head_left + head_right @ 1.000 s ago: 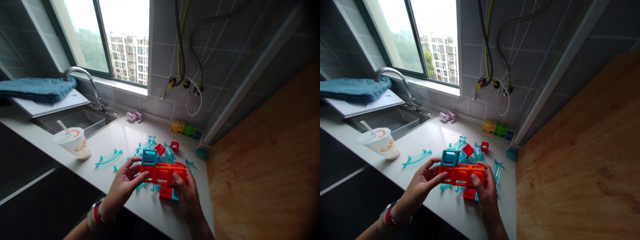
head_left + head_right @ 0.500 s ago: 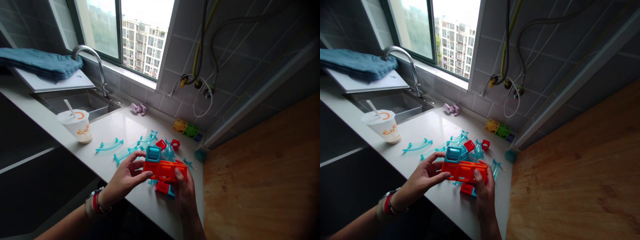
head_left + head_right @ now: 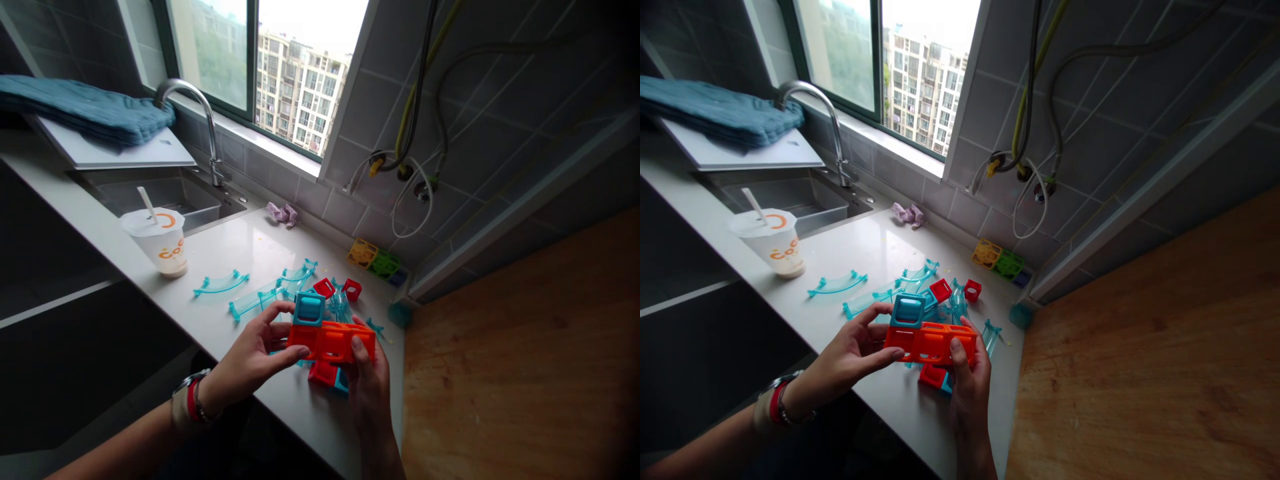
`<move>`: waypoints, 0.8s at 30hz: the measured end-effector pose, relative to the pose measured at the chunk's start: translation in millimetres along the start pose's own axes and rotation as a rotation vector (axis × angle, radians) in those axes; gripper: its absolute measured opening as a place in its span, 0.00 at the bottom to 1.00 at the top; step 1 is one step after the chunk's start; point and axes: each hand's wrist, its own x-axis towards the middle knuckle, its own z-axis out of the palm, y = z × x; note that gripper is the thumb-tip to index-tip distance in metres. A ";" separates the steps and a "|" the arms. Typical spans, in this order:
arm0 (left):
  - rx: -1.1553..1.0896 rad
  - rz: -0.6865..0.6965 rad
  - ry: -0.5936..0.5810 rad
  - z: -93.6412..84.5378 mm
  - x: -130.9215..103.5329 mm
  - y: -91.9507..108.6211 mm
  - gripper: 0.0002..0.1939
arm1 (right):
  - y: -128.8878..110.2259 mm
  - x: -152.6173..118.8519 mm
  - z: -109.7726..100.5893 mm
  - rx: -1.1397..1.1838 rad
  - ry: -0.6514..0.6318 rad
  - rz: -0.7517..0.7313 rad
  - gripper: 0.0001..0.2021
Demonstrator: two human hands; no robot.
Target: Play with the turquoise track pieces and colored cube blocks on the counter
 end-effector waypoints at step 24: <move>0.166 0.125 0.146 -3.5 3.6 -12.3 0.27 | 4.6 -3.3 -3.0 -0.151 -0.077 -0.078 0.44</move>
